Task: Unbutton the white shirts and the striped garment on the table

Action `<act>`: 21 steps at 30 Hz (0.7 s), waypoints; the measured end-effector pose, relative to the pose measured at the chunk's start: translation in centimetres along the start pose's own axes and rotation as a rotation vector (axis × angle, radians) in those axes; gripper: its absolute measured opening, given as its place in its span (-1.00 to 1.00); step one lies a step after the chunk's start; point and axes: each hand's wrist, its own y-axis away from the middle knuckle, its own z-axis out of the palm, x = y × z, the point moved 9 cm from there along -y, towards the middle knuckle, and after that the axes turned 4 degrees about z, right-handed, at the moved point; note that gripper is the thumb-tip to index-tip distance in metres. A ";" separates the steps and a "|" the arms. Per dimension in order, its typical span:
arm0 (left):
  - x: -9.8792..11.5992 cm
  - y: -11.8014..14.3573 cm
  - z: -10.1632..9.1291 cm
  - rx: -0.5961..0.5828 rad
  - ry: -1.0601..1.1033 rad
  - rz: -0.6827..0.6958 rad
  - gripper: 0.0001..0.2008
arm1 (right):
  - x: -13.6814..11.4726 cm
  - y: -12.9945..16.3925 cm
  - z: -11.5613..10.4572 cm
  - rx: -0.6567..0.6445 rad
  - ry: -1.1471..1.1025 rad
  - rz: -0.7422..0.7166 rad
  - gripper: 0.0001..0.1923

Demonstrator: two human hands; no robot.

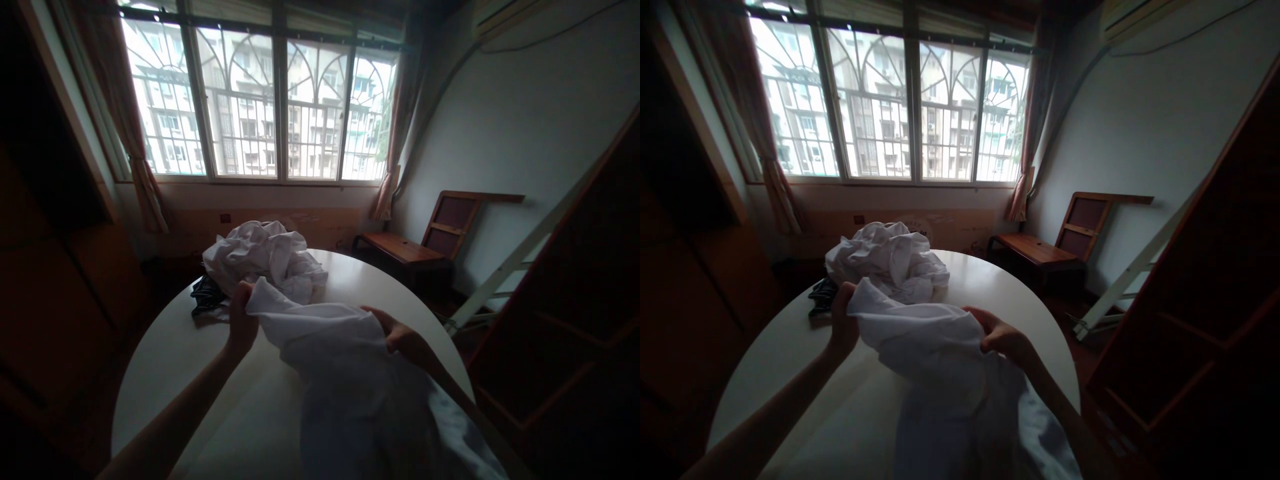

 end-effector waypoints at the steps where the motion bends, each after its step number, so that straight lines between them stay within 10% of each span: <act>1: 0.3 -0.2 -0.7 0.068 0.009 0.017 -0.87 | 0.0 0.0 -0.2 0.014 0.067 0.024 -0.29; 7: -1.1 -1.3 -2.2 0.184 0.142 -0.053 -0.80 | 2.9 -0.2 -1.1 -0.038 0.500 0.358 -0.66; 12: -1.7 -2.7 -3.5 0.227 0.175 -0.092 -0.74 | -3.1 0.4 -5.7 0.701 0.672 -0.090 -0.71; 16: -3.4 -2.4 -0.4 -0.362 0.135 -0.402 -0.66 | -5.6 3.7 -7.1 1.233 0.826 -0.304 -0.66; 21: -3.2 4.2 1.9 -1.271 0.137 -0.708 -0.54 | -4.6 5.0 -7.4 1.448 0.811 -0.361 -0.65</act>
